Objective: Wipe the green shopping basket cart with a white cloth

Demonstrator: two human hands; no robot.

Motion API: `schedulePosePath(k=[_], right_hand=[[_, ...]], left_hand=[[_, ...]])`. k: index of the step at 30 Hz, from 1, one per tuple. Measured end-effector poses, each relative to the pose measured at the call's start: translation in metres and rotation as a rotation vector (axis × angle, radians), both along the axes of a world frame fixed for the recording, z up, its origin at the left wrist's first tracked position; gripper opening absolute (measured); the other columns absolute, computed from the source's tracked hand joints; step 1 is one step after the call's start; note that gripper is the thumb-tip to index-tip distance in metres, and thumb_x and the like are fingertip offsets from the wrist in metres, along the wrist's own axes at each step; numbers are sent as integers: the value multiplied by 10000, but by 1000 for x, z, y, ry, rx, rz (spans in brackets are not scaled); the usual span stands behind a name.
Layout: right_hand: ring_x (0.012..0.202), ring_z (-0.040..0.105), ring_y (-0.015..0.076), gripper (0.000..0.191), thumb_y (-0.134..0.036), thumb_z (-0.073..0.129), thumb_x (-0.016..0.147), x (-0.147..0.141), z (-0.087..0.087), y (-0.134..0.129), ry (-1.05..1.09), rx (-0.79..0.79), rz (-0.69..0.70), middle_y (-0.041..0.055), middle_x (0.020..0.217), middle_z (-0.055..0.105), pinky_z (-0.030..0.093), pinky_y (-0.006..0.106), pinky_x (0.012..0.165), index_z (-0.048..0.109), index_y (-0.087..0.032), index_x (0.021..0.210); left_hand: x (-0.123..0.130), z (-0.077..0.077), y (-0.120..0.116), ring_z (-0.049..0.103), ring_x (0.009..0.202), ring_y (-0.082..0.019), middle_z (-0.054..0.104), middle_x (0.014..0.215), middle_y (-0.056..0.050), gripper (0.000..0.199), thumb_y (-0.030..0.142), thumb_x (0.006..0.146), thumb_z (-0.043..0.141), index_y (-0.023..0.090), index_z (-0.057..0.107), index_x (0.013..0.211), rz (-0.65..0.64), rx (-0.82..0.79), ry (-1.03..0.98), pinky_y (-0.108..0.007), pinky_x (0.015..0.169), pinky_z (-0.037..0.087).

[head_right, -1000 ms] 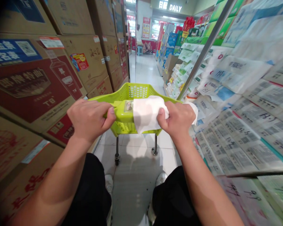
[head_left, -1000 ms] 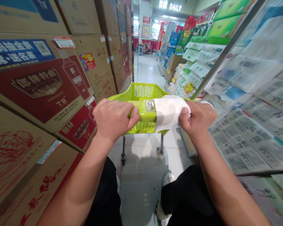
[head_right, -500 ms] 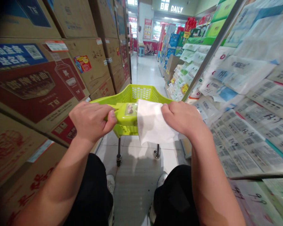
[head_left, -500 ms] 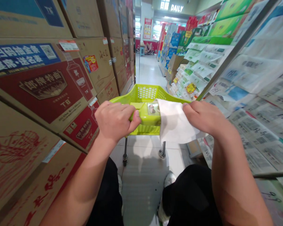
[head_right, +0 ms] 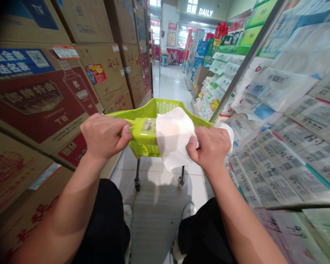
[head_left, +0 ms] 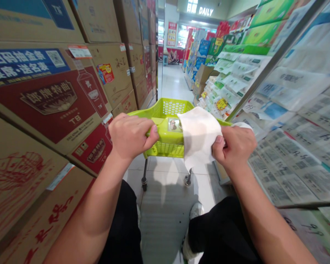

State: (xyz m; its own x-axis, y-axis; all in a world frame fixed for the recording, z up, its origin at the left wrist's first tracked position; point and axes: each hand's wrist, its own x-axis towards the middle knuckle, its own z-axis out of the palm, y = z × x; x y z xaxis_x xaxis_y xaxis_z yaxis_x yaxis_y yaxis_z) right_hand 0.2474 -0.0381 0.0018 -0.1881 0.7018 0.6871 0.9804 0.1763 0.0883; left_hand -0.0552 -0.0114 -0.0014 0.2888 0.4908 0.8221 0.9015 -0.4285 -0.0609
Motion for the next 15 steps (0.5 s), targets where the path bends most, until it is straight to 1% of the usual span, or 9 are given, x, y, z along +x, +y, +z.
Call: schedulePosePath(k=[2,5,7,9,11,12,13,15], right_hand=[[681,551,256,494,-421,307,991,-3,7,-1,23,-46,-79,92,650,583,351,375,712,715,-200,822],[663,551,251,525,-414,296,1004,-7,27,-1,26,-195,-184,116,670,610,297,351,648,714,-185,785],[676,571,249,538,-421,306,1005,-7,43,2,-1,-340,-175,130,698,642,289,345,633,718,-175,762],[699,593,244,537,-431,323,1003,-6,57,5,-21,-501,-130,133,739,678,304,340,629,712,-179,731],[715,606,236,532,-433,328,1003,-4,64,6,-24,-615,-91,126,780,700,320,333,630,704,-190,715],[716,607,232,536,-432,320,1005,-5,65,5,-24,-630,-86,123,789,702,319,331,628,699,-194,711],[710,603,230,543,-433,309,1008,-5,64,4,-24,-610,-92,123,783,695,307,331,623,694,-195,706],[678,582,227,556,-439,293,1010,-7,55,0,-18,-485,-128,120,727,661,262,335,611,678,-195,693]], left_hand=[[1,1,0,523,557,-189,623,572,-21,394,387,947,439,241,618,628,2,9,11,-385,628,295],[4,1,-1,530,566,-186,635,577,-22,400,392,950,441,240,617,625,9,5,26,-382,623,293],[4,1,-2,531,564,-186,641,579,-24,398,394,947,445,240,628,629,4,3,20,-380,621,294],[4,0,-2,536,561,-188,643,581,-24,392,398,939,451,241,650,641,-9,13,10,-376,622,303],[3,-1,-2,548,564,-192,643,585,-23,386,401,931,454,244,672,654,-17,21,0,-373,628,318],[2,-1,-2,553,566,-194,643,585,-23,388,402,929,453,244,679,657,-18,21,-3,-372,631,325],[2,-1,-2,557,566,-194,642,582,-23,391,403,929,450,244,681,655,-18,20,-5,-372,633,328],[0,0,0,559,564,-193,640,576,-25,403,401,932,441,242,673,643,-15,13,-4,-372,634,327]])
